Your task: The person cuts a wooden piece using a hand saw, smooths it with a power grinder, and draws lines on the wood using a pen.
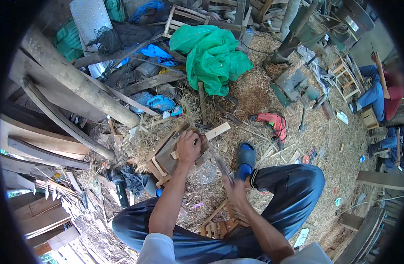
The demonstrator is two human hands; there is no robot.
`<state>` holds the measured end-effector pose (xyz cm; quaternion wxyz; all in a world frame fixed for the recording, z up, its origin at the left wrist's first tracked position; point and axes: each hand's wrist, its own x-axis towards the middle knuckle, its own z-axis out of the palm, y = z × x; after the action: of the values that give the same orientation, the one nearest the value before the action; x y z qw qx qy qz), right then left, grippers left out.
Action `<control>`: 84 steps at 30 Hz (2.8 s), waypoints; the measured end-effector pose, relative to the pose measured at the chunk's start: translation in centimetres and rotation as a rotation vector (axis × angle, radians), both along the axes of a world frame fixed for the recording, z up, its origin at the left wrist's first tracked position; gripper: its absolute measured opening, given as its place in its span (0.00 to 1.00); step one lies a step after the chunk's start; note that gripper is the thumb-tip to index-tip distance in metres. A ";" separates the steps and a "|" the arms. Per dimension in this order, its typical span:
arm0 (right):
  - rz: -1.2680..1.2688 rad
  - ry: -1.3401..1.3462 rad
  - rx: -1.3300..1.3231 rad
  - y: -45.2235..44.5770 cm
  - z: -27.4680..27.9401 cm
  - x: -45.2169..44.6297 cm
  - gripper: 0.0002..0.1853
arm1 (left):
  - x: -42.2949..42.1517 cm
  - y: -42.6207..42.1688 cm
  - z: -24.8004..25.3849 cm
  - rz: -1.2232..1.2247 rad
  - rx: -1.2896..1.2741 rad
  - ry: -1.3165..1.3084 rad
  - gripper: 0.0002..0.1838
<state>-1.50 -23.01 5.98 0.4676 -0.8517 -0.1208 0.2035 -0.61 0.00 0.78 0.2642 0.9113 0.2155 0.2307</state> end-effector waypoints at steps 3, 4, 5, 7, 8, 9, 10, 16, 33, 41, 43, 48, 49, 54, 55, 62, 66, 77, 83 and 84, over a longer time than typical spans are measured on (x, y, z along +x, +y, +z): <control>0.088 0.081 -0.137 4.6 -1.2 2.9 0.30 | -0.2 0.0 0.0 0.007 0.054 0.003 0.06; 0.142 0.005 -0.146 5.4 -1.8 3.6 0.30 | 0.3 0.6 0.1 0.013 0.052 0.012 0.06; 0.138 -0.003 -0.147 4.2 -1.8 3.5 0.30 | 0.9 0.7 0.1 0.026 0.041 0.020 0.07; 0.076 0.188 -0.110 -0.3 -2.1 1.1 0.31 | 0.9 0.7 0.3 0.019 0.037 0.018 0.07; 0.087 0.187 -0.114 -1.9 -1.7 0.4 0.31 | 0.7 0.7 0.3 0.021 0.037 0.013 0.06; 0.105 0.231 -0.146 -2.9 -0.7 0.0 0.30 | 0.9 0.8 0.4 0.026 0.040 0.007 0.06; 0.119 0.283 -0.181 -3.5 -0.1 -0.3 0.31 | 0.7 0.7 0.3 0.028 0.039 0.006 0.07; 0.209 0.227 -0.261 5.2 -1.3 5.1 0.28 | 0.3 0.5 0.2 0.031 0.094 -0.005 0.08; 0.135 0.184 -0.230 -3.8 2.3 2.0 0.30 | 0.9 0.7 -0.4 0.113 0.024 -0.050 0.09; 0.011 0.067 -0.098 -3.0 -1.2 -0.8 0.27 | 0.9 0.7 0.1 0.106 -0.054 -0.024 0.06; -0.007 0.032 -0.089 -3.5 -4.1 -0.8 0.26 | 0.8 0.7 -0.2 0.109 0.005 -0.013 0.09; 0.035 -0.160 -0.097 -3.0 -4.3 0.5 0.24 | 0.8 1.1 -0.6 0.128 0.053 -0.044 0.09; 0.036 -0.159 -0.103 -3.1 -4.1 0.5 0.24 | 1.0 1.0 -0.6 0.136 0.053 -0.050 0.09; 0.086 -0.035 -0.232 -2.1 -1.7 1.8 0.24 | 1.1 1.3 -0.3 0.155 0.024 -0.022 0.07; 0.085 -0.035 -0.233 -2.3 -1.4 2.0 0.24 | 1.2 1.2 -0.4 0.158 0.022 -0.029 0.07; 0.162 0.088 -0.158 -1.1 10.9 4.9 0.21 | 0.5 0.6 0.2 0.076 -0.039 0.000 0.09; 0.349 -0.048 -0.085 0.1 14.3 5.4 0.18 | 0.0 0.6 0.4 0.087 -0.030 -0.002 0.08; 0.399 -0.214 -0.097 12.1 17.5 9.2 0.21 | -0.2 0.8 -1.2 0.063 -0.015 -0.089 0.08; 0.484 0.003 -0.319 16.6 18.1 11.4 0.22 | -0.2 0.7 -1.1 0.085 -0.002 -0.044 0.07; 0.472 -0.081 -0.319 17.3 16.9 10.8 0.21 | -0.1 1.1 -0.9 0.090 0.001 -0.047 0.07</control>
<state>9.27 -5.68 22.85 0.2624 -0.8703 -0.3007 0.2887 -0.72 1.05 -0.16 0.2579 0.8953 0.2498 0.2636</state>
